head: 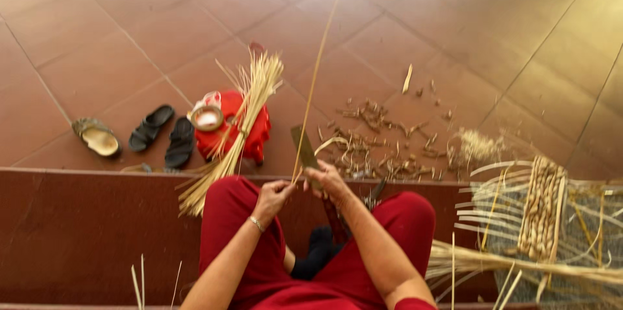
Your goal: The person sits on a tiled floor and uses a large knife to shave thin strips from bamboo sticks. They hold each stick with one hand and draw the knife along its length to remove the outer layer, producing long shavings that fall onto the floor.
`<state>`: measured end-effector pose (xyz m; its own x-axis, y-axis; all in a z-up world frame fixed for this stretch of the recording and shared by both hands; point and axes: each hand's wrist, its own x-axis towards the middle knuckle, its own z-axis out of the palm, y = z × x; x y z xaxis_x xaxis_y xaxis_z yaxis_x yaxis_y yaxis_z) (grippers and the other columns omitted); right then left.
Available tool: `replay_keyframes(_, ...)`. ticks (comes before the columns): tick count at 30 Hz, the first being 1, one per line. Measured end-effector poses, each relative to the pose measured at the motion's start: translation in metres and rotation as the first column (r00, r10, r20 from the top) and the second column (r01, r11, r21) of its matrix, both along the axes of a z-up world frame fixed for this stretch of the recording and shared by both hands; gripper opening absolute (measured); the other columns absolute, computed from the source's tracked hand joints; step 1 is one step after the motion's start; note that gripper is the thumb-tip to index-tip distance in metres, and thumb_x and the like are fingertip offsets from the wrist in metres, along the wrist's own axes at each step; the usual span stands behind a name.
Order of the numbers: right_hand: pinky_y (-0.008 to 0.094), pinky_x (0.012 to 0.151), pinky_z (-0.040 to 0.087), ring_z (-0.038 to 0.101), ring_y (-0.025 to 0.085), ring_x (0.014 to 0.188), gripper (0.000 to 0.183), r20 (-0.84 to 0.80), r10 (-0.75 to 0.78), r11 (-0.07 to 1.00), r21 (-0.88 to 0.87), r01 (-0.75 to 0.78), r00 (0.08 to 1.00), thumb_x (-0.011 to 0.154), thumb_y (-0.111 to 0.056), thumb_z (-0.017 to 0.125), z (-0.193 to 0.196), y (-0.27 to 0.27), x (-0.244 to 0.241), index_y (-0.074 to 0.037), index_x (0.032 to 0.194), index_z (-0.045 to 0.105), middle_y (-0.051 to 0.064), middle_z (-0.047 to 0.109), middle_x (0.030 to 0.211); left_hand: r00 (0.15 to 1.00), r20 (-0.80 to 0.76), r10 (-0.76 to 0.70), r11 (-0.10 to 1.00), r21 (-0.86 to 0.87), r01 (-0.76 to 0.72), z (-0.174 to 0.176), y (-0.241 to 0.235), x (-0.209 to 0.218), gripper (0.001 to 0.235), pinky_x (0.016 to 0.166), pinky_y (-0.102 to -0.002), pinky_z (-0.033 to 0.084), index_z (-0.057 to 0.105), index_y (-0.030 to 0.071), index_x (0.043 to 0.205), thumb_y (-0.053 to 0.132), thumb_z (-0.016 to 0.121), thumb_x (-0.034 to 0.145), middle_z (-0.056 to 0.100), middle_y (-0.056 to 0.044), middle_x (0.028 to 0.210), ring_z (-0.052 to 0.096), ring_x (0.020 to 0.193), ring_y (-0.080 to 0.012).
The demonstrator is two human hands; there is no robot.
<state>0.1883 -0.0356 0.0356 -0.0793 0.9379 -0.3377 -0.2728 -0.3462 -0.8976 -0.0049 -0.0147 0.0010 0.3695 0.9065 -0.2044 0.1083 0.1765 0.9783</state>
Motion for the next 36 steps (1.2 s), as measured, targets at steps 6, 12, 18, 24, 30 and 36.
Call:
replay_keyframes(6, 0.023, 0.038, 0.043, 0.055, 0.01, 0.048, 0.057, -0.036, -0.005, 0.998, -0.056, 0.003, 0.999, 0.105, -0.053, 0.032, -0.01, -0.01, 0.006, -0.006, 0.121, 0.059, 0.013, 0.072, 0.08, 0.997, 0.069, -0.015, 0.995, -0.1, 0.022, -0.005, -0.002, -0.012, 0.018, 0.051, -0.022, 0.042, 0.077, -0.001, 0.092, 0.016, 0.072, 0.096, 0.067, 0.001, 0.069, 0.055, 0.057, -0.0051)
replay_keyframes(12, 0.024, 0.045, 0.049, 0.058, 0.012, 0.058, 0.063, -0.149, -0.34, 0.933, -0.181, 0.312, 0.929, 0.107, -0.054, 0.028, -0.023, -0.014, 0.039, -0.007, 0.13, 0.062, 0.01, 0.069, 0.089, 0.958, 0.274, 0.086, 0.974, -0.223, -0.023, -0.002, -0.003, -0.024, 0.018, 0.056, -0.019, 0.041, 0.077, -0.002, 0.1, 0.014, 0.068, 0.1, 0.068, 0.001, 0.075, 0.053, 0.062, -0.0032)
replay_keyframes(18, 0.031, 0.051, 0.059, 0.065, 0.015, 0.064, 0.034, -0.293, -0.507, 0.851, -0.323, 0.415, 0.811, 0.103, -0.031, 0.057, -0.052, -0.023, 0.058, -0.002, 0.12, 0.06, 0.005, 0.061, 0.081, 0.88, 0.435, 0.19, 0.918, -0.397, -0.002, 0.003, -0.006, -0.028, 0.022, 0.048, -0.019, 0.034, 0.074, -0.001, 0.106, 0.018, 0.063, 0.103, 0.059, 0.003, 0.067, 0.044, 0.054, -0.0017)
replay_keyframes(24, 0.032, 0.047, 0.057, 0.067, 0.017, 0.058, 0.026, -0.395, -0.138, 0.977, -0.203, 0.06, 0.908, 0.099, -0.014, 0.068, -0.049, -0.029, 0.036, 0.001, 0.114, 0.052, 0.014, 0.07, 0.088, 0.839, 0.487, 0.244, 0.876, -0.482, 0.025, 0.01, -0.005, -0.026, 0.022, 0.047, -0.021, 0.032, 0.07, 0.0, 0.11, 0.019, 0.062, 0.104, 0.055, 0.003, 0.061, 0.041, 0.048, -0.0041)
replay_keyframes(30, 0.026, 0.049, 0.057, 0.068, 0.017, 0.054, 0.044, -0.529, 0.038, 0.994, -0.068, -0.087, 0.848, 0.097, -0.009, 0.064, -0.012, -0.044, 0.004, 0.002, 0.137, 0.048, 0.016, 0.072, 0.089, 0.792, 0.555, 0.256, 0.891, -0.453, 0.029, 0.016, -0.007, -0.031, 0.023, 0.046, -0.021, 0.031, 0.071, 0.001, 0.112, 0.019, 0.06, 0.104, 0.051, 0.004, 0.058, 0.038, 0.047, -0.0045)
replay_keyframes(36, 0.027, 0.047, 0.055, 0.063, 0.016, 0.048, 0.053, -0.583, 0.0, 0.999, -0.042, -0.03, 0.813, 0.1, -0.01, 0.059, 0.02, -0.041, -0.002, 0.005, 0.147, 0.038, 0.015, 0.07, 0.082, 0.751, 0.577, 0.32, 0.899, -0.435, -0.049, 0.017, -0.003, -0.045, 0.018, 0.042, -0.022, 0.027, 0.07, 0.0, 0.106, 0.015, 0.061, 0.103, 0.046, 0.006, 0.055, 0.036, 0.044, -0.004)
